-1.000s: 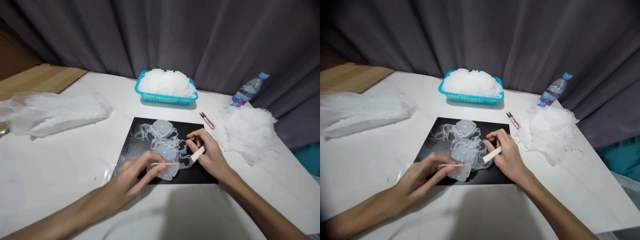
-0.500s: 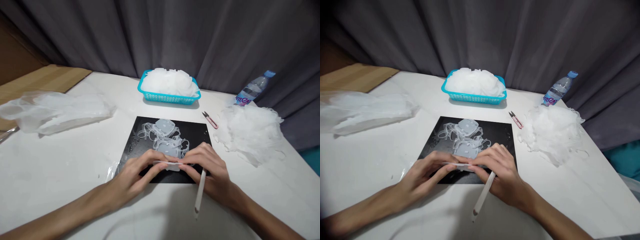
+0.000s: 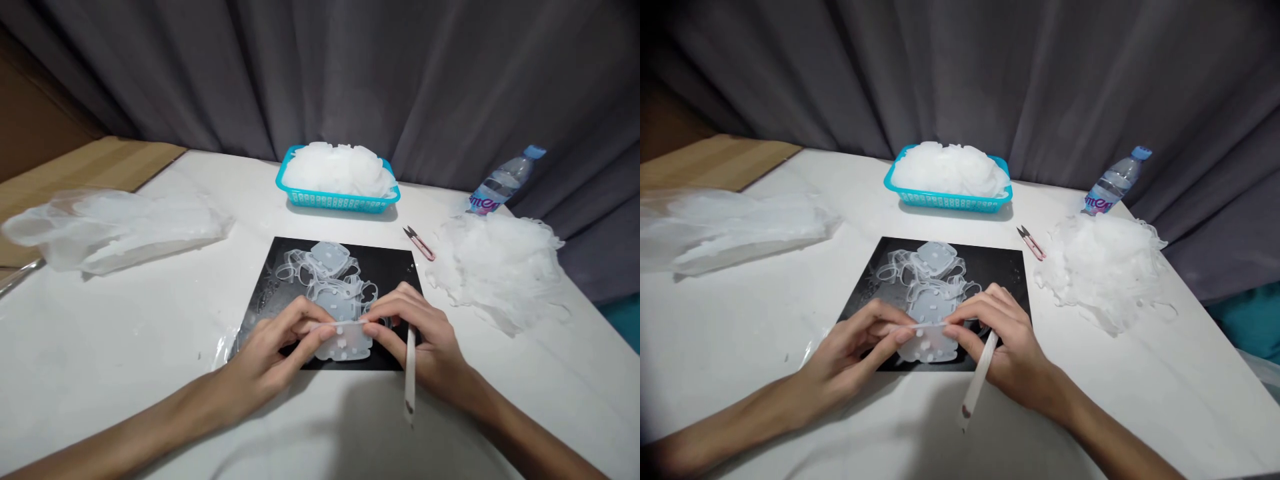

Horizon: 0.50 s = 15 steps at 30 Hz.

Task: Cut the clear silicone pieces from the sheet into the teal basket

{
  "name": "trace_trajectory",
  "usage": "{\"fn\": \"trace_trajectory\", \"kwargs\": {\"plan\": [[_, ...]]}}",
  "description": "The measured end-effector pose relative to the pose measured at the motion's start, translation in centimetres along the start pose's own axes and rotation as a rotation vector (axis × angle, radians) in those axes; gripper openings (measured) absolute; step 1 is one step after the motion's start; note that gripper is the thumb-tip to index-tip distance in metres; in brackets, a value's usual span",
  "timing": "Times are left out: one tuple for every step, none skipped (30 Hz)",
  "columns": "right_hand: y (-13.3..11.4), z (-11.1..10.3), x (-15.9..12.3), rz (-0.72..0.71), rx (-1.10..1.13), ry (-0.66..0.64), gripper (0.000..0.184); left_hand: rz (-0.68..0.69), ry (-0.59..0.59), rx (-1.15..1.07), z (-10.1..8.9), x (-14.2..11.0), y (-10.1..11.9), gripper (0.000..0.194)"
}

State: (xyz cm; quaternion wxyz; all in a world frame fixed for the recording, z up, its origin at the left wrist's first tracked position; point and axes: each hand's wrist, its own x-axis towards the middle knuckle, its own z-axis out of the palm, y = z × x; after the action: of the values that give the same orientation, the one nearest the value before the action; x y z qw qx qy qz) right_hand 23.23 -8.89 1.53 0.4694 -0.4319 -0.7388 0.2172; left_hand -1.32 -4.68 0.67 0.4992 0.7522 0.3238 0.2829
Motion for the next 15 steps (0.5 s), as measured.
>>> {"fn": "trace_trajectory", "kwargs": {"plan": [[0.06,0.03,-0.05,0.012,0.003,-0.002,0.013,0.004,-0.004,0.010,-0.02,0.05,0.10,0.009],[0.12,0.05,-0.10,0.018,0.005,-0.003,0.014,0.009,-0.003,0.019,-0.02,0.06,0.17,0.009],[0.16,0.06,-0.14,0.018,0.007,-0.002,0.015,0.017,0.003,0.024,0.00,0.04,0.22,0.010],[0.18,0.06,-0.17,0.012,0.008,-0.001,0.016,0.030,0.008,0.028,0.03,-0.01,0.25,0.010],[0.19,0.06,-0.17,0.001,0.010,0.001,0.015,0.044,0.013,0.031,0.06,-0.08,0.28,0.010],[0.19,0.04,-0.16,-0.013,0.011,0.004,0.014,0.060,0.016,0.037,0.08,-0.17,0.30,0.010],[0.17,0.02,-0.15,-0.024,0.012,0.007,0.013,0.076,0.014,0.047,0.09,-0.26,0.32,0.011],[0.15,0.00,-0.13,-0.032,0.013,0.010,0.013,0.090,0.007,0.062,0.07,-0.36,0.35,0.012],[0.13,-0.03,-0.12,-0.033,0.013,0.010,0.012,0.102,-0.004,0.083,0.03,-0.44,0.38,0.013],[0.12,-0.04,-0.12,-0.029,0.013,0.010,0.012,0.112,-0.018,0.108,-0.03,-0.52,0.41,0.014],[0.11,-0.05,-0.15,-0.022,0.015,0.010,0.012,0.122,-0.026,0.133,-0.10,-0.60,0.44,0.014],[0.11,-0.05,-0.19,-0.013,0.018,0.009,0.012,0.135,-0.030,0.156,-0.17,-0.67,0.46,0.014],[0.13,-0.04,-0.26,-0.003,0.022,0.007,0.011,0.149,-0.030,0.176,-0.23,-0.73,0.49,0.014],[0.15,-0.01,-0.34,0.007,0.030,0.005,0.011,0.161,-0.029,0.191,-0.26,-0.78,0.52,0.014],[0.19,0.03,-0.42,0.018,0.038,0.003,0.011,0.167,-0.031,0.200,-0.29,-0.83,0.55,0.014]]}}
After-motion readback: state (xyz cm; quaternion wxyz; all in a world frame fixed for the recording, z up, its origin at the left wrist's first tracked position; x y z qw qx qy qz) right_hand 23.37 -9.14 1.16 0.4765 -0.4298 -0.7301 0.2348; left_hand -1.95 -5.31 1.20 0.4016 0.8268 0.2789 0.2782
